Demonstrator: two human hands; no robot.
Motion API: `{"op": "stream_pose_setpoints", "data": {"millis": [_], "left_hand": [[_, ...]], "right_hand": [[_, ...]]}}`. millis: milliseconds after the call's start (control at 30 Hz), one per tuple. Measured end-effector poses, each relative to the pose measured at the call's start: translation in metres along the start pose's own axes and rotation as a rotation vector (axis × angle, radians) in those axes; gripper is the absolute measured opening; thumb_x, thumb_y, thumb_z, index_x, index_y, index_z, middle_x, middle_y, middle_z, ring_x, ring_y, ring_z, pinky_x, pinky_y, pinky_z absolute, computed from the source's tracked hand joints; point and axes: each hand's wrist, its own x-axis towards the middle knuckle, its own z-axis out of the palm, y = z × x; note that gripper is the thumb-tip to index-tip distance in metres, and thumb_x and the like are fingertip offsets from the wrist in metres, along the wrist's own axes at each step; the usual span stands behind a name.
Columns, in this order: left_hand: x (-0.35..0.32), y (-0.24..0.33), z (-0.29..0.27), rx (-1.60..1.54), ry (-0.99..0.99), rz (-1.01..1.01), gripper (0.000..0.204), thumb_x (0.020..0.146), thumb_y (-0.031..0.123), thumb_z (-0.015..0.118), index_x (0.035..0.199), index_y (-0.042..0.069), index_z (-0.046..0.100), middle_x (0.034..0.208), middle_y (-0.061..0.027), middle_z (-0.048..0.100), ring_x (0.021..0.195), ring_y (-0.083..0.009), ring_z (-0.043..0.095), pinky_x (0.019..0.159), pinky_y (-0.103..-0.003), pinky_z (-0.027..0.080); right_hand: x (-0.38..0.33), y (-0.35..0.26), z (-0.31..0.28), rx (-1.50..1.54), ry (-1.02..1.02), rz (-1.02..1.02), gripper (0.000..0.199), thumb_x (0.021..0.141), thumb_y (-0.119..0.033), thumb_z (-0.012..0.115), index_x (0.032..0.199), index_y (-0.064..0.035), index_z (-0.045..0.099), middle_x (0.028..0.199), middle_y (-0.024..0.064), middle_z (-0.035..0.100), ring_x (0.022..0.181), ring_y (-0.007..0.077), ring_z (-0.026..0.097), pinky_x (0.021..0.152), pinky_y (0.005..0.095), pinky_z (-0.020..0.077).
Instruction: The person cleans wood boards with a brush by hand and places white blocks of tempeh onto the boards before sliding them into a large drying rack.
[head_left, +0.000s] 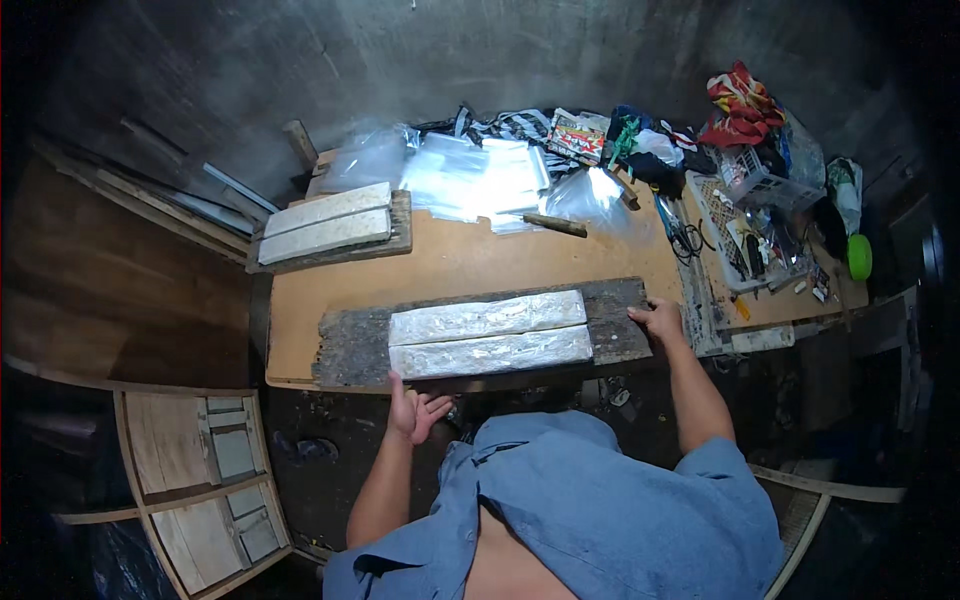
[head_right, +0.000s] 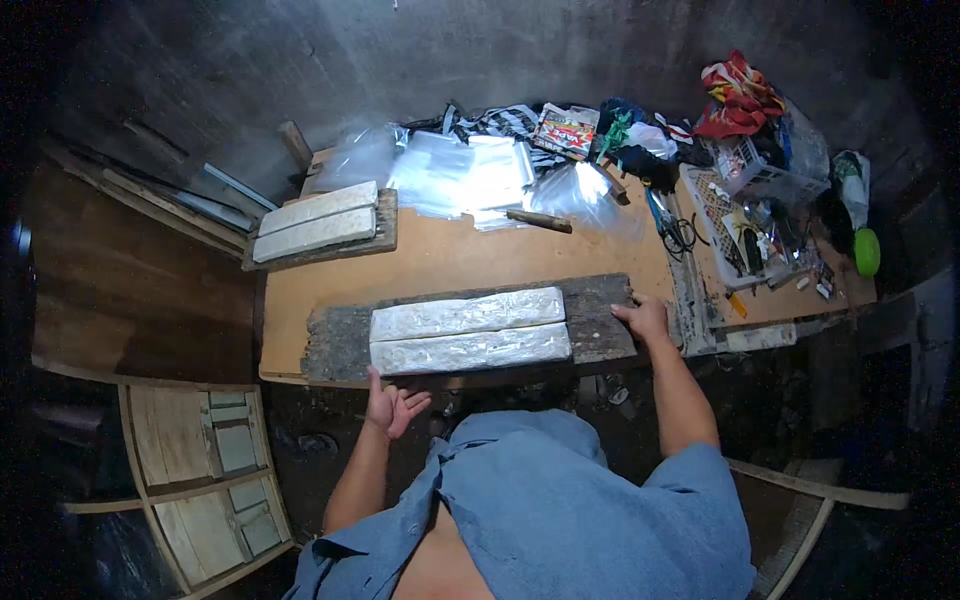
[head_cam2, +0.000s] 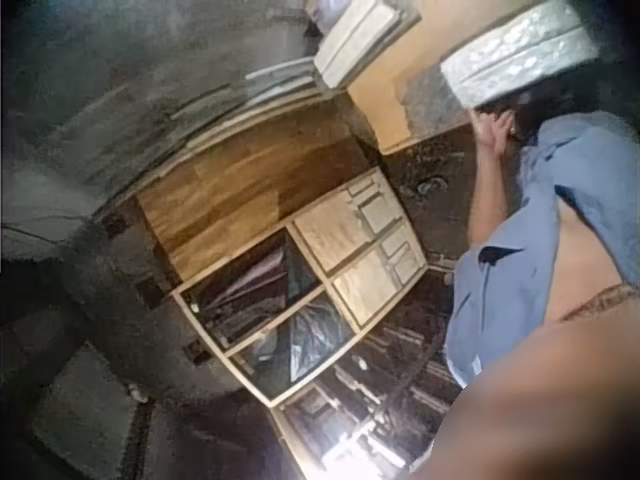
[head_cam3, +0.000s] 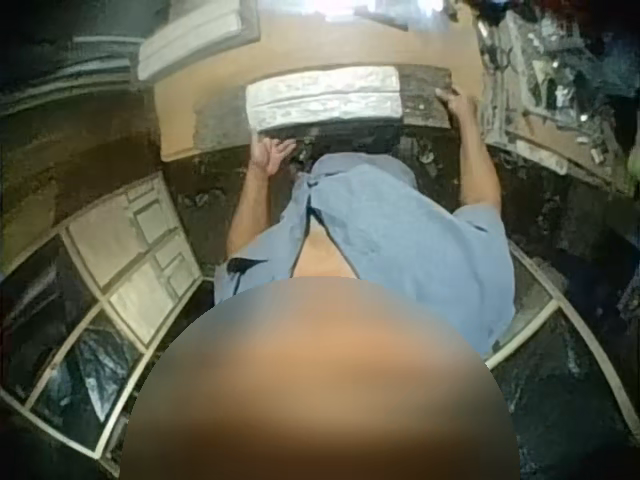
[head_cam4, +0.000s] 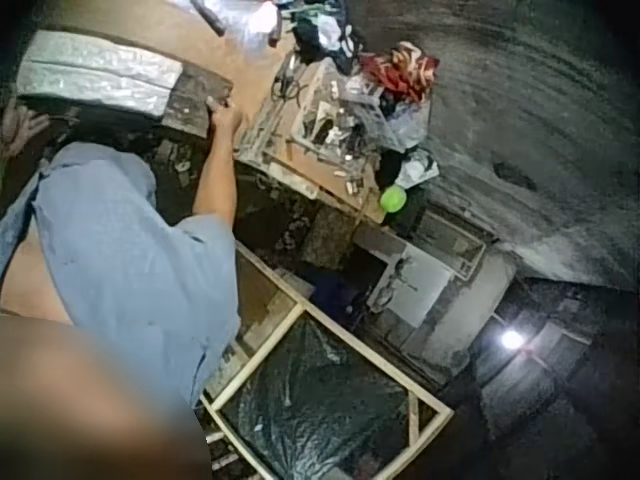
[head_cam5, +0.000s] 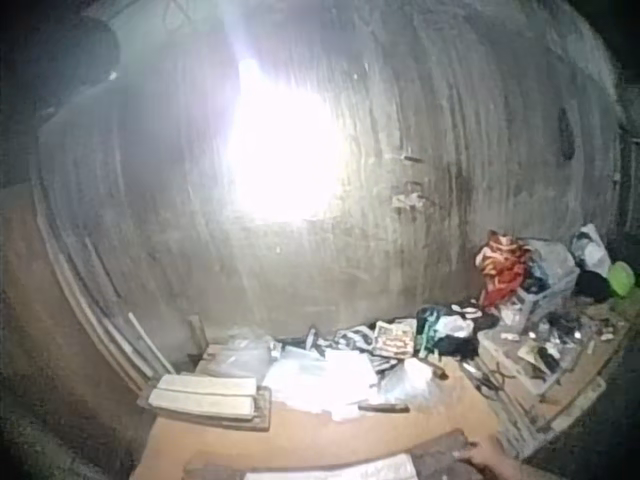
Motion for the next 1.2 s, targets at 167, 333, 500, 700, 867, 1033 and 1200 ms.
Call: {"op": "stream_pose_setpoints", "data": {"millis": [167,333,500,700,867,1033,1200], "left_hand": [[-0.006,-0.003,0.018,0.036,0.246,-0.019,0.115,0.082,0.083,0.034,0.151,-0.002,0.001,0.150,-0.0306,0.024,0.125,-0.0410,0.051,0.099,-0.046,0.047],[-0.020,-0.006,0.014,0.075,0.217,0.013,0.103,0.088,0.077,0.033,0.151,-0.001,0.007,0.146,-0.0308,0.033,0.123,-0.0383,0.053,0.097,-0.045,0.049],[-0.043,-0.008,0.002,0.207,0.343,0.045,0.080,0.097,0.060,0.041,0.149,0.002,0.024,0.140,-0.0256,0.045,0.121,-0.0351,0.055,0.096,-0.041,0.049],[-0.070,0.002,0.001,0.744,0.514,0.294,0.059,0.093,0.032,0.065,0.139,0.002,0.045,0.132,-0.0204,0.055,0.116,-0.0284,0.058,0.092,-0.037,0.050],[-0.064,0.008,-0.008,1.235,0.607,0.595,0.061,0.083,0.026,0.075,0.135,0.006,0.051,0.126,-0.0189,0.057,0.113,-0.0351,0.057,0.094,-0.041,0.046],[-0.036,0.011,-0.003,1.480,0.692,0.675,0.071,0.075,0.030,0.079,0.137,0.010,0.049,0.135,-0.0147,0.052,0.132,-0.0337,0.040,0.108,-0.049,0.027],[-0.007,0.023,-0.020,1.481,0.648,0.687,0.065,0.073,0.028,0.079,0.131,0.011,0.056,0.129,-0.0094,0.058,0.129,-0.0314,0.043,0.105,-0.050,0.026]], "right_hand": [[0.002,-0.037,-0.015,-0.408,-0.001,0.003,0.048,0.069,-0.039,0.082,0.097,-0.0006,0.072,0.090,0.0224,0.070,0.084,0.0345,0.070,0.076,0.0408,0.0519],[0.037,-0.057,0.007,-0.458,0.210,-0.210,0.041,0.079,-0.032,0.071,0.106,-0.0014,0.069,0.093,0.0193,0.070,0.088,0.0362,0.067,0.083,0.0433,0.0510],[0.094,-0.110,0.061,-0.384,0.202,-0.518,0.044,0.084,-0.022,0.066,0.125,-0.0082,0.059,0.122,0.0179,0.060,0.115,0.0367,0.054,0.097,0.0438,0.0448],[0.122,-0.125,0.097,-0.640,0.020,-0.285,0.040,0.084,-0.015,0.065,0.123,-0.0111,0.057,0.117,0.0170,0.060,0.113,0.0382,0.052,0.096,0.0482,0.0433],[0.093,-0.118,0.081,-0.582,0.041,-0.431,0.038,0.086,-0.015,0.064,0.122,-0.0098,0.054,0.116,0.0191,0.060,0.111,0.0388,0.055,0.092,0.0490,0.0449],[0.002,-0.143,0.038,-0.192,0.090,-0.379,0.035,0.091,-0.020,0.061,0.122,-0.0064,0.050,0.101,0.0221,0.063,0.096,0.0380,0.062,0.080,0.0469,0.0463],[-0.081,-0.151,0.036,0.062,0.152,-0.528,0.027,0.095,-0.017,0.057,0.118,-0.0048,0.055,0.083,0.0124,0.063,0.068,0.0239,0.060,0.063,0.0371,0.0479]]}}
